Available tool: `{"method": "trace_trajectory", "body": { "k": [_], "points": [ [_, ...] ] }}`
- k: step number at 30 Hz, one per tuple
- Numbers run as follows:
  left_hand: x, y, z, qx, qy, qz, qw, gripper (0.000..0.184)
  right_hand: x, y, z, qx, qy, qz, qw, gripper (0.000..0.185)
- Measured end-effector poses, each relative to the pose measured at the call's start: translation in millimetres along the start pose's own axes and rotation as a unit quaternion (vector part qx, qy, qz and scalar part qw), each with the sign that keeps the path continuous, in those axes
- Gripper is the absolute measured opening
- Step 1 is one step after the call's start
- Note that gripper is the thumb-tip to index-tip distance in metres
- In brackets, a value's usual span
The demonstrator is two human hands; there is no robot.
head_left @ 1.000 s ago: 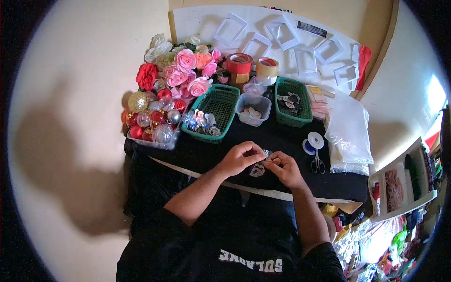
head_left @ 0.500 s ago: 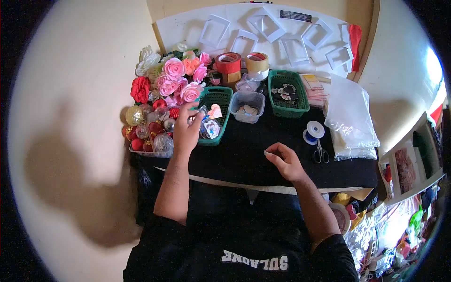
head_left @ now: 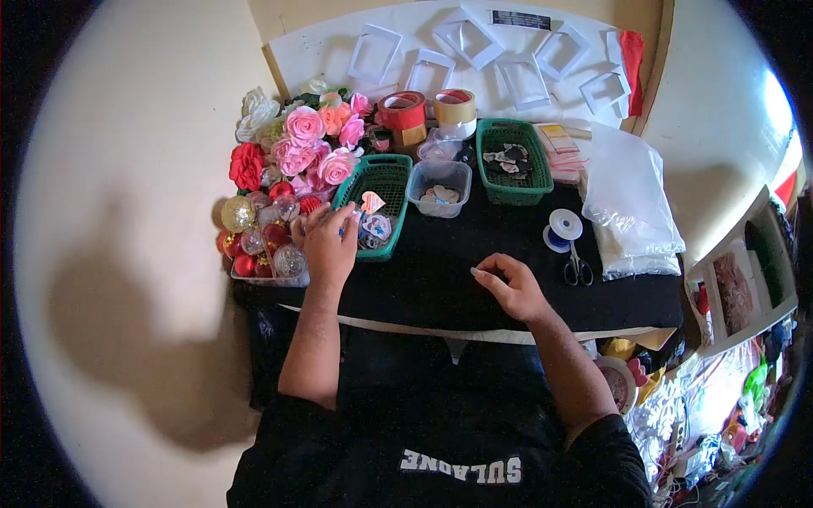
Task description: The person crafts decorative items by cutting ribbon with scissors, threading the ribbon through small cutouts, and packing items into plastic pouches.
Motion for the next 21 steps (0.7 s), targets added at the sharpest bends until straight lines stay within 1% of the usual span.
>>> {"method": "trace_trajectory", "body": {
  "k": [1,4,6,8,11,13,14,16,17,19,21],
  "points": [
    [-2.2,2.9,-2.6,-0.013,-0.011,0.020,1.000,0.021,-2.4,-0.6,0.3,-0.001,0.002,-0.005,1.000,0.023],
    [-3.0,5.2,-8.7,-0.010,-0.022,0.048,0.999,0.023,-1.4,-0.4,0.8,-0.001,0.000,-0.013,1.000,0.023],
    [3.9,2.9,-10.3,0.000,-0.025,0.027,0.999,0.021,-3.1,-0.1,1.0,0.000,-0.005,-0.016,1.000,0.023],
    [8.8,0.9,-11.6,0.009,-0.028,0.008,1.000,0.019,-5.7,-1.8,1.4,-0.005,0.017,-0.025,1.000,0.024],
    [0.2,7.0,-12.2,0.021,-0.045,0.006,0.999,0.017,2.2,0.3,0.5,0.002,0.000,-0.027,1.000,0.024],
    [-10.4,11.4,-14.2,0.017,-0.050,0.071,0.996,0.014,-0.7,-0.8,0.4,0.003,-0.006,-0.035,0.999,0.027],
    [-10.5,11.1,-14.4,0.017,-0.051,0.071,0.996,0.014,-2.2,-0.7,0.6,0.003,-0.011,-0.043,0.999,0.030],
    [-8.4,9.1,-13.2,0.020,-0.037,0.075,0.996,0.013,-2.0,-0.4,1.2,0.007,-0.010,-0.037,0.999,0.031],
    [-9.2,8.3,-11.6,0.020,-0.039,0.073,0.996,0.013,-2.1,-0.5,1.4,0.012,-0.010,-0.032,0.999,0.031],
    [-9.3,9.5,-8.1,0.002,-0.028,0.026,0.999,0.013,-5.6,-0.9,1.8,0.009,-0.004,-0.033,0.999,0.031],
    [-16.7,11.3,-2.7,-0.001,-0.039,0.017,0.999,0.013,-6.6,-1.2,1.6,0.006,0.003,-0.035,0.999,0.031]
  ]
}}
Point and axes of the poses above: each hand's wrist, its own z-axis towards the middle knuckle, its own y-axis out of the back of the hand, x = y × z, the point moved 7 cm from there along z, towards the middle knuckle, and after that the axes turned 9 degrees about -z, right-handed, at the moved point
